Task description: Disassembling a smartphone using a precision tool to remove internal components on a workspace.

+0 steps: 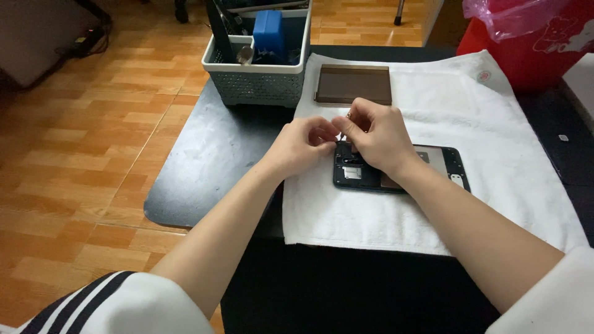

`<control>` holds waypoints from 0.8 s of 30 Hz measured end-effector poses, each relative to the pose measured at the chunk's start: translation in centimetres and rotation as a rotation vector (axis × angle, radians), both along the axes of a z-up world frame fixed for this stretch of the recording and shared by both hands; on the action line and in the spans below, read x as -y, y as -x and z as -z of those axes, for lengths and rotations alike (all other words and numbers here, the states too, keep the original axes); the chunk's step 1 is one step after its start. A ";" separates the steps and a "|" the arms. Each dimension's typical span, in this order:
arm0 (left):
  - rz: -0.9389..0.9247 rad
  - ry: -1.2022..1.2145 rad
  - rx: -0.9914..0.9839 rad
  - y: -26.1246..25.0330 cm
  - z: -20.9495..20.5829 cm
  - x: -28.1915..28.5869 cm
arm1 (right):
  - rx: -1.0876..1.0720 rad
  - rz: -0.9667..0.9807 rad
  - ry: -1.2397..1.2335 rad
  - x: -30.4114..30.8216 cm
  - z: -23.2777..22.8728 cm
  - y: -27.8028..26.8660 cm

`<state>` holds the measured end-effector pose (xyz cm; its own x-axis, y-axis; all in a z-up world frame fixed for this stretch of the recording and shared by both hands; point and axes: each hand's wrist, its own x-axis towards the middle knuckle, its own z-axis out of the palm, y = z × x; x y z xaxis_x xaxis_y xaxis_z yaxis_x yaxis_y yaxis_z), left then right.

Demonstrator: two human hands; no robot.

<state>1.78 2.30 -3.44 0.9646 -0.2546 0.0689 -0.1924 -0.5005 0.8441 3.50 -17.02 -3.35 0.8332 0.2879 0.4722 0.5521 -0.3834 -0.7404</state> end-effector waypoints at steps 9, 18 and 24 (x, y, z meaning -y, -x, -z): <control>-0.033 -0.033 -0.005 -0.1 0.4 0.3 | -0.023 -0.072 0.260 0.4 -2.2 -0.9; 0.029 -0.266 -0.061 -1.5 -0.6 0.4 | -0.021 -0.204 0.594 0.5 -4.9 -1.2; 0.078 -0.240 -0.073 -3.3 0.2 0.5 | -0.014 -0.196 0.693 0.4 -6.1 -0.2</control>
